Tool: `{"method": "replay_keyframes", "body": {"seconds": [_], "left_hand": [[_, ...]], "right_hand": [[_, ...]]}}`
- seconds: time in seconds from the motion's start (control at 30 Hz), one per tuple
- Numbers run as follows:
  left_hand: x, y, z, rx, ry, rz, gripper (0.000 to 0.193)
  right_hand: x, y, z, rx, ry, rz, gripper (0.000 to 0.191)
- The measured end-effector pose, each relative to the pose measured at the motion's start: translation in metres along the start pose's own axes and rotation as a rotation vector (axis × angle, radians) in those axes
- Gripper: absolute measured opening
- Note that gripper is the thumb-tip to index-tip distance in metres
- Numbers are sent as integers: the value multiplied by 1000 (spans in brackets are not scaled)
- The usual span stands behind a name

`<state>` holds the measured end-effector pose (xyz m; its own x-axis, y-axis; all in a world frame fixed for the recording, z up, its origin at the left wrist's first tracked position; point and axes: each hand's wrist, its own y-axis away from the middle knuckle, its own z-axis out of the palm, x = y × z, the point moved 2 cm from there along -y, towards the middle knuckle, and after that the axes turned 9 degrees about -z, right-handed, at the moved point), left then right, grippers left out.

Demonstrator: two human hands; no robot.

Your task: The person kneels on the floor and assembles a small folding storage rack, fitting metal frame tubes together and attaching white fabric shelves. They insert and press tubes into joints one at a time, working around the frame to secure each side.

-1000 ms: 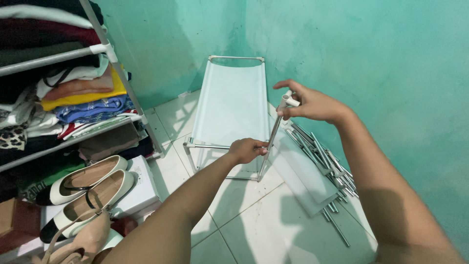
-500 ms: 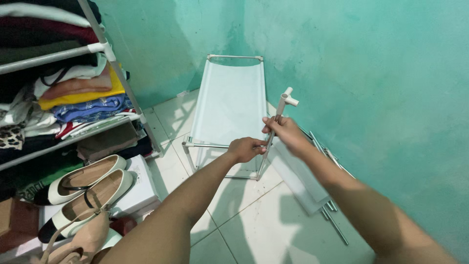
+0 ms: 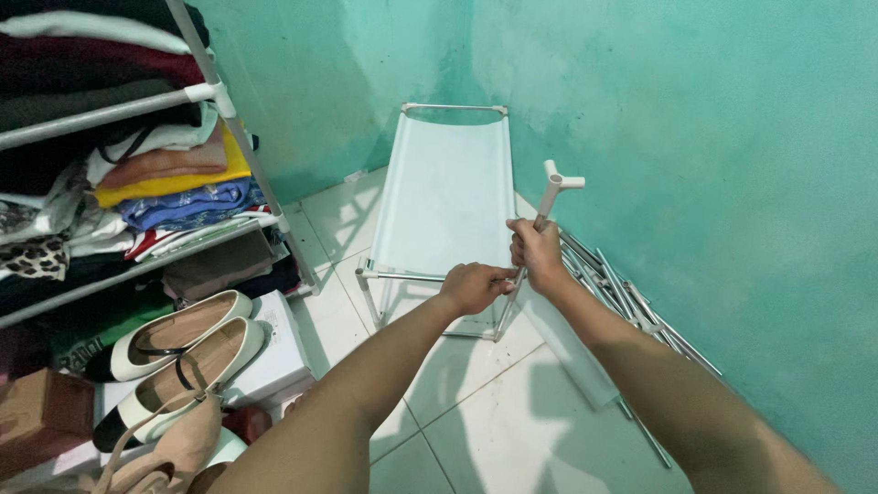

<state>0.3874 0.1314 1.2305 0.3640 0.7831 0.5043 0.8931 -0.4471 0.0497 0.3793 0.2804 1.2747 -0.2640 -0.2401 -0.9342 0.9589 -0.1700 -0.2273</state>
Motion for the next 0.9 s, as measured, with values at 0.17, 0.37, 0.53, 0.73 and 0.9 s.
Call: {"method": "replay_keyframes", "body": {"seconds": [0.17,0.37,0.53,0.73,0.9], "left_hand": [[-2,-1,2,-15,18,39,32],[-3,-5,3,-91,2,7,32],[-2,-6,4,-88,95,119,36],[-1,-4,-2,-97,2,64,34],[-8,-16,3,-187,140,57,34]], "right_hand": [[1,-8,-12,-359,-23,57,48],[-11,-10,-10,-674,-2,176,51],[-126,-43,-13,-732,-367,-4,46],[-181,-45,-48,-323,94,-95,30],[-112,-31,-104,-253,519,155,6]]}}
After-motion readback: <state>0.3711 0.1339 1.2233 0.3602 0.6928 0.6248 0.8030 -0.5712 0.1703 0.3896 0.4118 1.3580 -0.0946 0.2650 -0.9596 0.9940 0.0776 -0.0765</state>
